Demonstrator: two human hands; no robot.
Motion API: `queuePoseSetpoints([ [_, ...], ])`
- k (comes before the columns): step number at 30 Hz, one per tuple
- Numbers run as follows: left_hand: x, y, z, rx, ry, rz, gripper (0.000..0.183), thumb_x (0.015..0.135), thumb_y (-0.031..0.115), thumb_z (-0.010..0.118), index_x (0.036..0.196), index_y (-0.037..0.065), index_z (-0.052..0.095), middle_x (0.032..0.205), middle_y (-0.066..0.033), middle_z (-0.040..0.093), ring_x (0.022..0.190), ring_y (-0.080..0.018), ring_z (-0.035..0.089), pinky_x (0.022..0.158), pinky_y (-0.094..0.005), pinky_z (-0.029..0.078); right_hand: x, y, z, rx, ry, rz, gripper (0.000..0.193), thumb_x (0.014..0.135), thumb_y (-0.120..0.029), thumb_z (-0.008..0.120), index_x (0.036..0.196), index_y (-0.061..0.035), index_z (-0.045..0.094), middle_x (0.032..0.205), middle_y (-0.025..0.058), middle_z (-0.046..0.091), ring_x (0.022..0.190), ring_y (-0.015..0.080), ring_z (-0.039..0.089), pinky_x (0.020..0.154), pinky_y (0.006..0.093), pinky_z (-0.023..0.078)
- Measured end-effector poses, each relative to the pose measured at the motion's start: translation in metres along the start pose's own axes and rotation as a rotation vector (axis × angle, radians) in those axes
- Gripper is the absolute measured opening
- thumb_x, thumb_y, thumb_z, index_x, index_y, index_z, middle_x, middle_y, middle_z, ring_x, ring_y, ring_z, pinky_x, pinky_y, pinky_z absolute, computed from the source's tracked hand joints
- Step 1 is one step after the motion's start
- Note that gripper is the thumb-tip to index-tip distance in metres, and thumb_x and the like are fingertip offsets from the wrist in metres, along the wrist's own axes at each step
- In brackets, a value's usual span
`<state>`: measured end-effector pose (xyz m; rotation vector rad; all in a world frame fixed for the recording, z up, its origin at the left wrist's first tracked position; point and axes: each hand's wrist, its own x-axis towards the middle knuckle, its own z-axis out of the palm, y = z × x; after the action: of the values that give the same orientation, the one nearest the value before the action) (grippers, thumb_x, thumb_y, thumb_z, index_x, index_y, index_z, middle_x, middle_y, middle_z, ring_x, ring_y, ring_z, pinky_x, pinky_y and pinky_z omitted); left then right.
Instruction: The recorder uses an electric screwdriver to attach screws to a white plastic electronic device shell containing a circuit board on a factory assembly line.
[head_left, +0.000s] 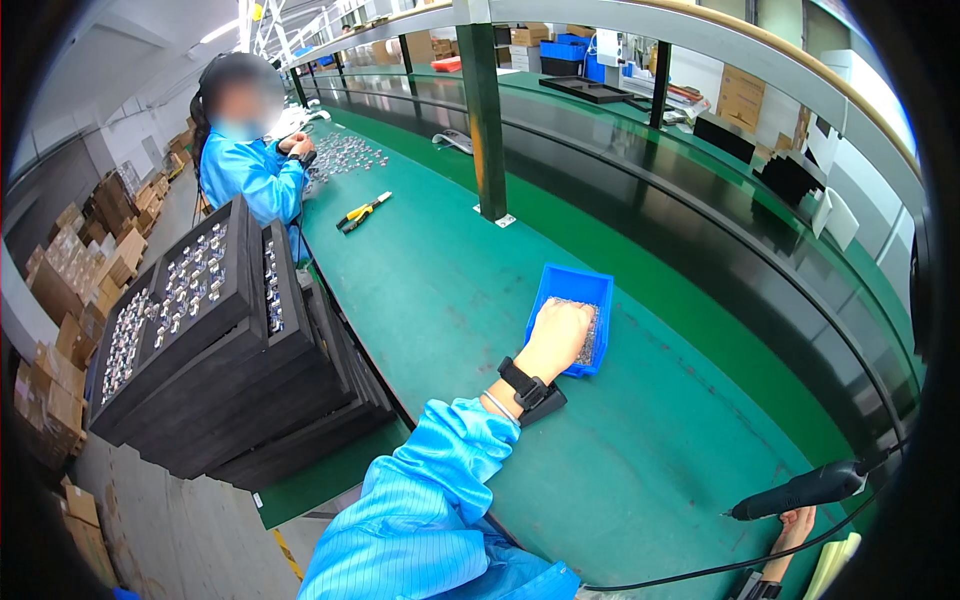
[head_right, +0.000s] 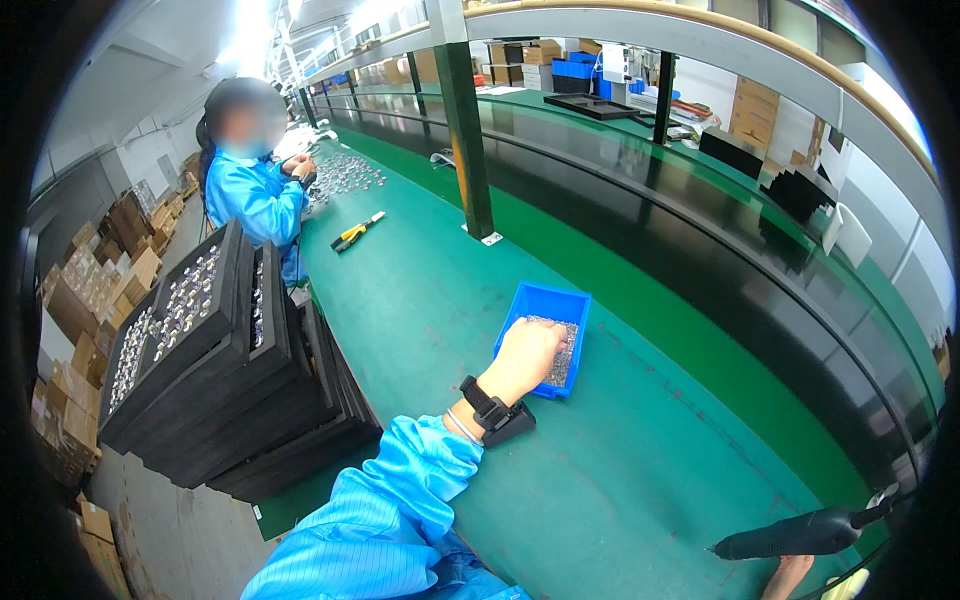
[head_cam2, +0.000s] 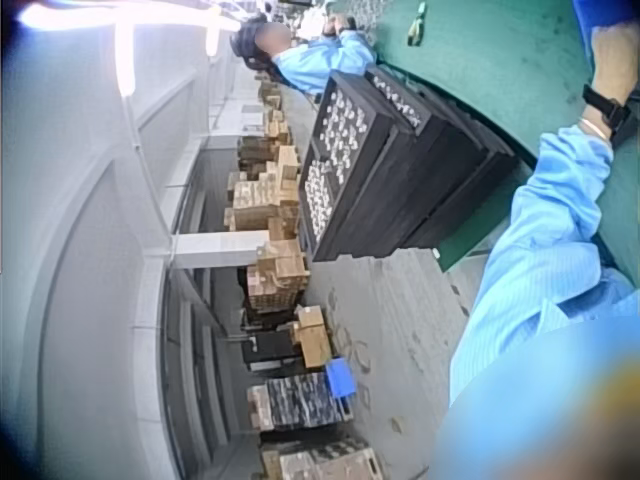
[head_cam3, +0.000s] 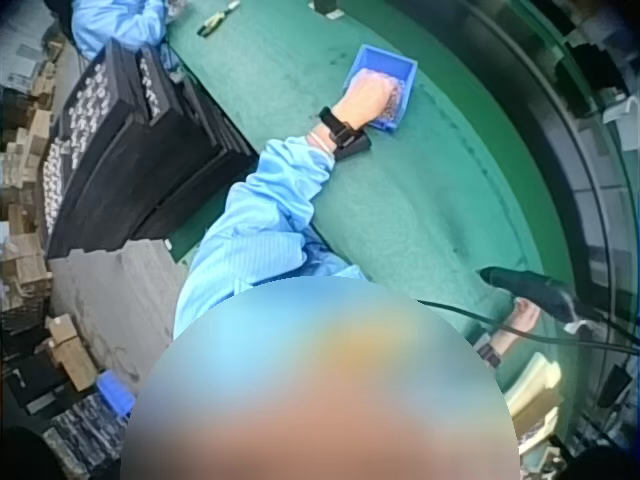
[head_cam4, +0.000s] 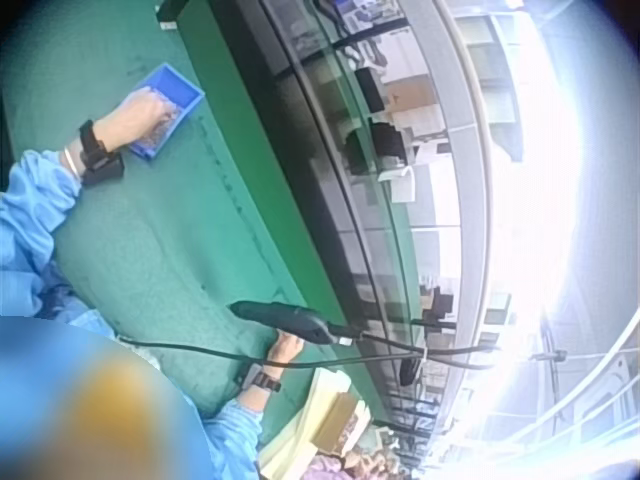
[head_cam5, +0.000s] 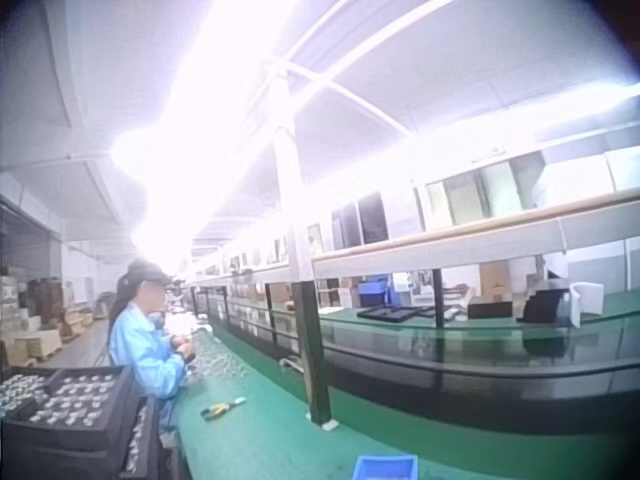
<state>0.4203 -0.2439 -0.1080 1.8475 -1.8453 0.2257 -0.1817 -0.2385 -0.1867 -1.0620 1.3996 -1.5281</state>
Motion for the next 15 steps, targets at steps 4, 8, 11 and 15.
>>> queuePoseSetpoints([
  [4,0.001,0.003,-0.004,-0.023,-0.002,-0.016,0.011,0.075,0.016,0.056,0.071,0.005,0.054,0.070,-0.0116,0.058,0.067,-0.0283,0.056,0.063,-0.0387,0.039,-0.001,-0.003,0.001,0.000,0.011,-0.012,0.014,0.089,-0.023,0.045,0.091,-0.0098,0.048,0.066,-0.0024,0.051,0.052,0.0033,0.049,0.045,0.0149,0.039],
  [8,0.002,0.002,-0.003,-0.030,0.002,-0.004,0.015,0.073,0.019,0.058,0.072,0.005,0.053,0.069,-0.0119,0.058,0.067,-0.0290,0.056,0.063,-0.0391,0.039,-0.003,-0.006,0.003,-0.007,0.023,-0.017,0.014,0.089,-0.023,0.045,0.092,-0.0098,0.048,0.066,-0.0024,0.051,0.052,0.0033,0.049,0.045,0.0149,0.039],
  [11,0.002,0.001,-0.008,-0.027,-0.038,0.000,0.015,0.072,0.019,0.059,0.072,0.005,0.054,0.069,-0.0107,0.057,0.069,-0.0274,0.056,0.063,-0.0382,0.040,-0.005,-0.007,0.008,-0.007,0.029,-0.018,0.014,0.089,-0.023,0.045,0.092,-0.0098,0.048,0.066,-0.0024,0.051,0.052,0.0033,0.049,0.045,0.0148,0.039],
  [15,0.001,-0.001,-0.004,0.021,-0.009,0.037,0.013,0.072,0.019,0.060,0.072,0.006,0.055,0.071,-0.0084,0.055,0.073,-0.0252,0.055,0.064,-0.0371,0.040,-0.009,-0.006,0.013,-0.005,0.045,-0.017,0.014,0.089,-0.023,0.045,0.092,-0.0097,0.048,0.066,-0.0025,0.051,0.052,0.0032,0.049,0.045,0.0148,0.039],
])
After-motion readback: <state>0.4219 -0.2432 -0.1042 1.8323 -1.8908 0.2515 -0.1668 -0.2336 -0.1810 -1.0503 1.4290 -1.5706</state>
